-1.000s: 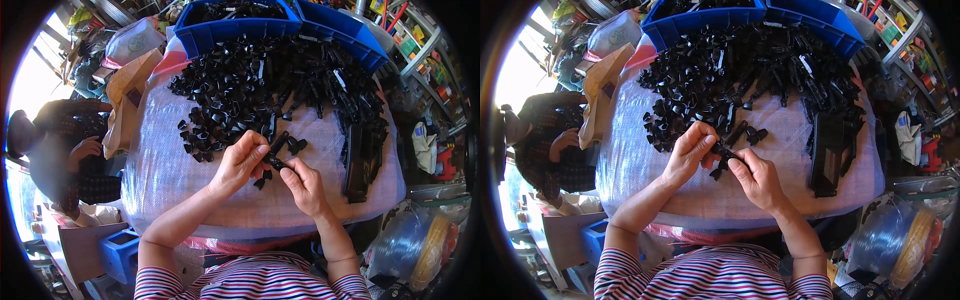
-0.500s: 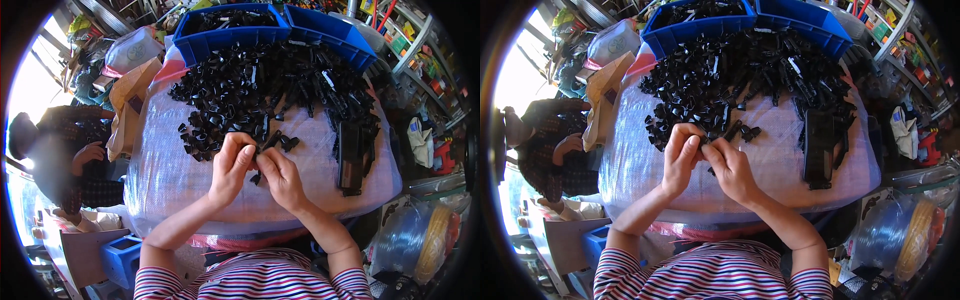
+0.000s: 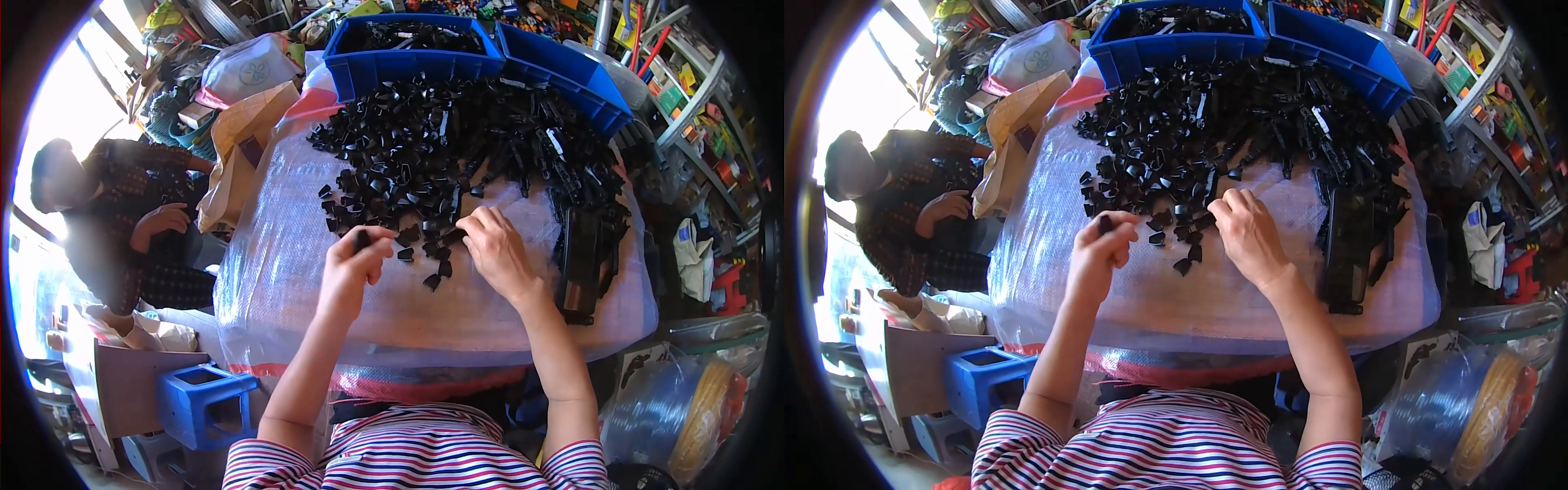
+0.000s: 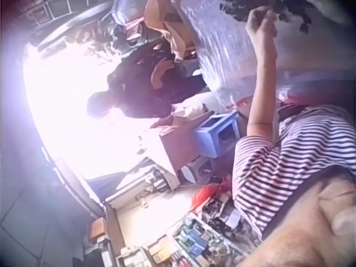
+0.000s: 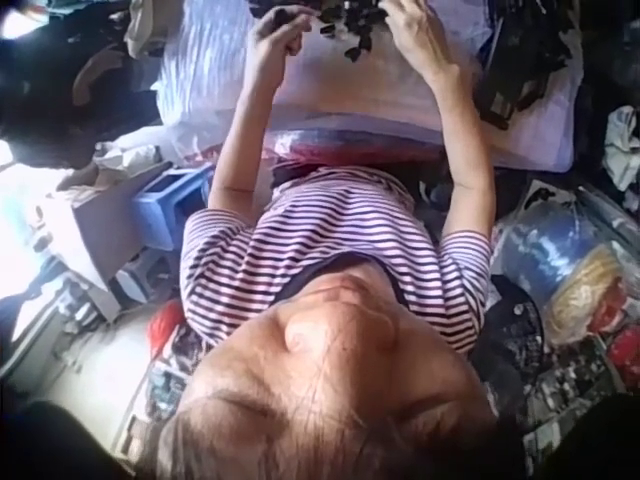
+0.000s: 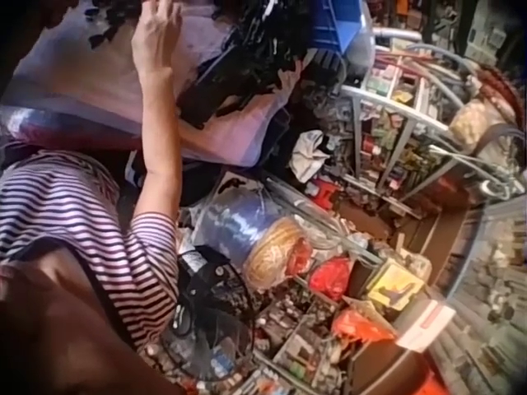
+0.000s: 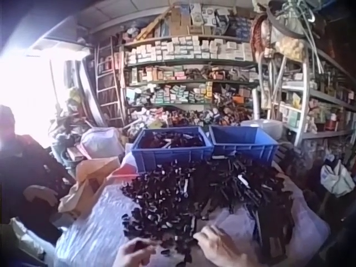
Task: Assembling small black plastic components by hand on a workbench.
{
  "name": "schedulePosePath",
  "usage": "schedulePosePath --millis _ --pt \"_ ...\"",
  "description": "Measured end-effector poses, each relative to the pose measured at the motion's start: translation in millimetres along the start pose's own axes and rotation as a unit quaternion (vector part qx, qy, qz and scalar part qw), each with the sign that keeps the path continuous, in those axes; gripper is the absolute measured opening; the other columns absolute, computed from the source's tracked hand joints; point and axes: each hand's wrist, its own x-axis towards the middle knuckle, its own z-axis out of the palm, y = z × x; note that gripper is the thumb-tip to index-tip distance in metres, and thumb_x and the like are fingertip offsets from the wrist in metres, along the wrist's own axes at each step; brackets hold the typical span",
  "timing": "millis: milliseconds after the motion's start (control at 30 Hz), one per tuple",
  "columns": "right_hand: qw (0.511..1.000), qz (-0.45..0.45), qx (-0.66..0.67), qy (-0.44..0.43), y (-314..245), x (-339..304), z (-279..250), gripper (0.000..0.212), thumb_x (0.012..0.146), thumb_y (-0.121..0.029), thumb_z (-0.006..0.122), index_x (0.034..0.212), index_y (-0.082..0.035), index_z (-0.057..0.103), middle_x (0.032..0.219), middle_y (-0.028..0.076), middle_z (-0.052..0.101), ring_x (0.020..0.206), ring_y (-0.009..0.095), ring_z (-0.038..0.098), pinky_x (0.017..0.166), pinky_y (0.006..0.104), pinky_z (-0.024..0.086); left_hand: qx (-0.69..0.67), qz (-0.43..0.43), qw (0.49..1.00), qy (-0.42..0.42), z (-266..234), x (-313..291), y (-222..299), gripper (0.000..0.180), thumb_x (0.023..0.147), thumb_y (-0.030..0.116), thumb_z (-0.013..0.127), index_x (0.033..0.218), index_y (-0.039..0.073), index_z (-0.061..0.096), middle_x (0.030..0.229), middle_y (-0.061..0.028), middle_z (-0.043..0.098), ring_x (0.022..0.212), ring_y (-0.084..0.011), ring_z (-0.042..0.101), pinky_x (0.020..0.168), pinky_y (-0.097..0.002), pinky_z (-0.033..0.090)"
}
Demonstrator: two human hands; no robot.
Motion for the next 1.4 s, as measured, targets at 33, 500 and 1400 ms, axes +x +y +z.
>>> schedulePosePath --millis 33,500,1400 --pt "1.0 -0.003 -0.01 0.009 0.1 0.1 0.7 0.021 0.07 0.006 0.059 0.09 -0.001 0.057 0.088 0.01 0.053 0.086 0.027 0.052 0.077 0.0351 0.044 0.253 0.081 0.961 0.072 14.4 -0.8 1.4 0.011 0.084 0.012 0.057 0.09 0.004 0.06 0.087 -0.0061 0.061 0.066 -0.0143 0.057 0.057 -0.0227 0.042" --pt "0.85 0.207 0.481 0.054 -45.0 -16.2 -28.1 0.026 0.075 -0.001 0.066 0.095 -0.002 0.05 0.082 0.005 0.056 0.071 0.01 0.056 0.059 0.0226 0.047 0.255 -0.011 0.967 -0.014 32.6 0.4 7.5 0.009 0.078 0.005 0.061 0.083 0.004 0.053 0.072 -0.0091 0.061 0.05 -0.0133 0.051 0.047 -0.0231 0.036" --pt "0.951 0.165 0.248 0.082 -75.9 -51.9 -25.6 0.019 0.086 -0.018 0.058 0.095 -0.001 0.055 0.071 0.009 0.058 0.058 0.017 0.056 0.053 0.0275 0.043 -0.2 -0.092 0.975 0.016 59.1 -13.5 1.7 0.009 0.084 0.012 0.06 0.088 0.004 0.058 0.071 -0.0022 0.058 0.061 -0.0092 0.055 0.055 -0.0202 0.04"
